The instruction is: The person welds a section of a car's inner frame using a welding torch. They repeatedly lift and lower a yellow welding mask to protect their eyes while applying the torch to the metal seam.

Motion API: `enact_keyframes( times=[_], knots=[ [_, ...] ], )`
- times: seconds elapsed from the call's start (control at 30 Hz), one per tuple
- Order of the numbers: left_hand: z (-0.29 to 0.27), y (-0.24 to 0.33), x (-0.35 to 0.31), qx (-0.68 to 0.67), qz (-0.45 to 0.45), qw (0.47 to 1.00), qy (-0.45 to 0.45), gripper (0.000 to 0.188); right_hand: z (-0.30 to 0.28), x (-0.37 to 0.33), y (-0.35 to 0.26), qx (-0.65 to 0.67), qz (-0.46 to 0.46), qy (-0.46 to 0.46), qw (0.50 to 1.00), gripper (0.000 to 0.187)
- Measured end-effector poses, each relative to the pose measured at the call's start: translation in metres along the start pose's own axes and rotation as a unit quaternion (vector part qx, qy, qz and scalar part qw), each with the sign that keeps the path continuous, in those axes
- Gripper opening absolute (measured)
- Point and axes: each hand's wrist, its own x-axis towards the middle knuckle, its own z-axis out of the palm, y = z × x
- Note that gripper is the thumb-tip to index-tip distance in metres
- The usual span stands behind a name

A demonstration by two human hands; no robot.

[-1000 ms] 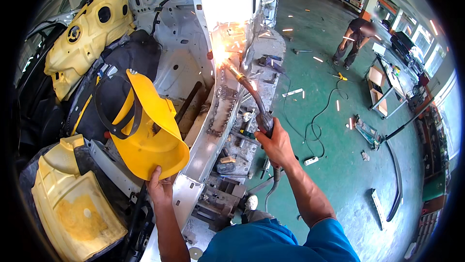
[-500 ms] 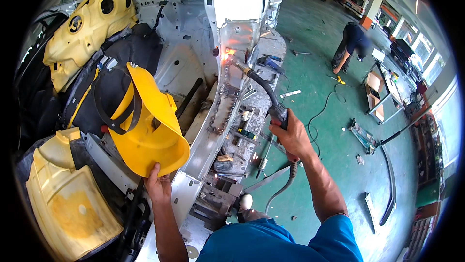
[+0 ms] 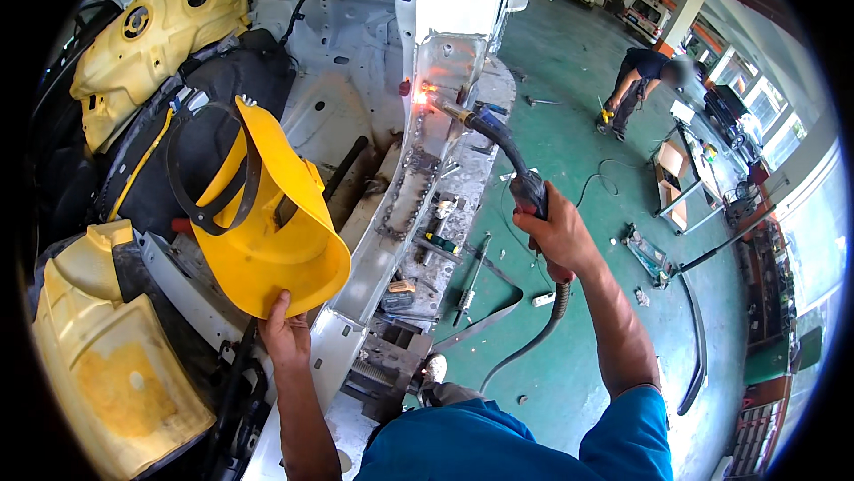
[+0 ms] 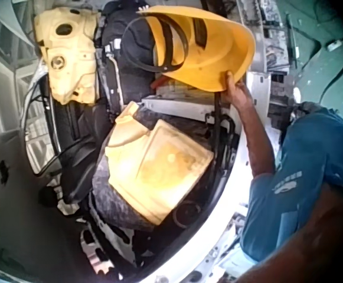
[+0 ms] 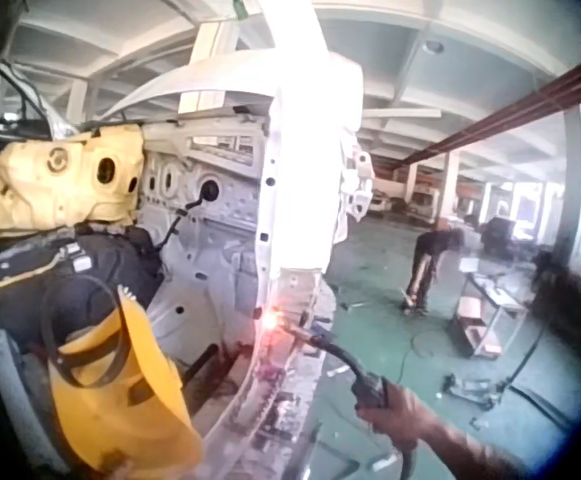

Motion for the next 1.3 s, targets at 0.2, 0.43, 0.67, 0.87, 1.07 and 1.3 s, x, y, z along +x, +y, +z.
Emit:
enact_keyframes(
  times=[0.2, 0.43, 0.67, 0.87, 1.07, 1.3],
  knots=[
    [-0.001, 0.0, 0.0, -0.011, -0.004, 1.0, 0.004, 0.055, -0.011, -0.001, -0.024, -0.032, 0.023, -0.013, 0.999, 0.028],
    [-0.005, 0.0, 0.002, -0.004, -0.004, 1.0, 0.01, 0.052, -0.017, -0.002, -0.039, -0.038, 0.053, -0.023, 0.998, 0.029],
    [0.005, 0.005, -0.001, -0.001, -0.015, 1.0, 0.022, 0.056, -0.018, 0.0, -0.037, -0.038, 0.041, -0.035, 0.998, 0.029],
    [0.007, 0.005, -0.001, 0.0, -0.019, 1.0, 0.021, 0.057, -0.018, -0.002, -0.04, -0.041, 0.05, -0.031, 0.997, 0.027],
    [0.008, 0.007, -0.001, -0.003, -0.014, 1.0, 0.013, 0.056, -0.015, 0.001, -0.041, -0.046, 0.047, -0.036, 0.997, 0.027],
    [0.003, 0.003, 0.001, -0.013, -0.01, 1.0, 0.021, 0.054, -0.016, 0.003, -0.042, -0.052, 0.05, -0.038, 0.997, 0.027]
  ],
)
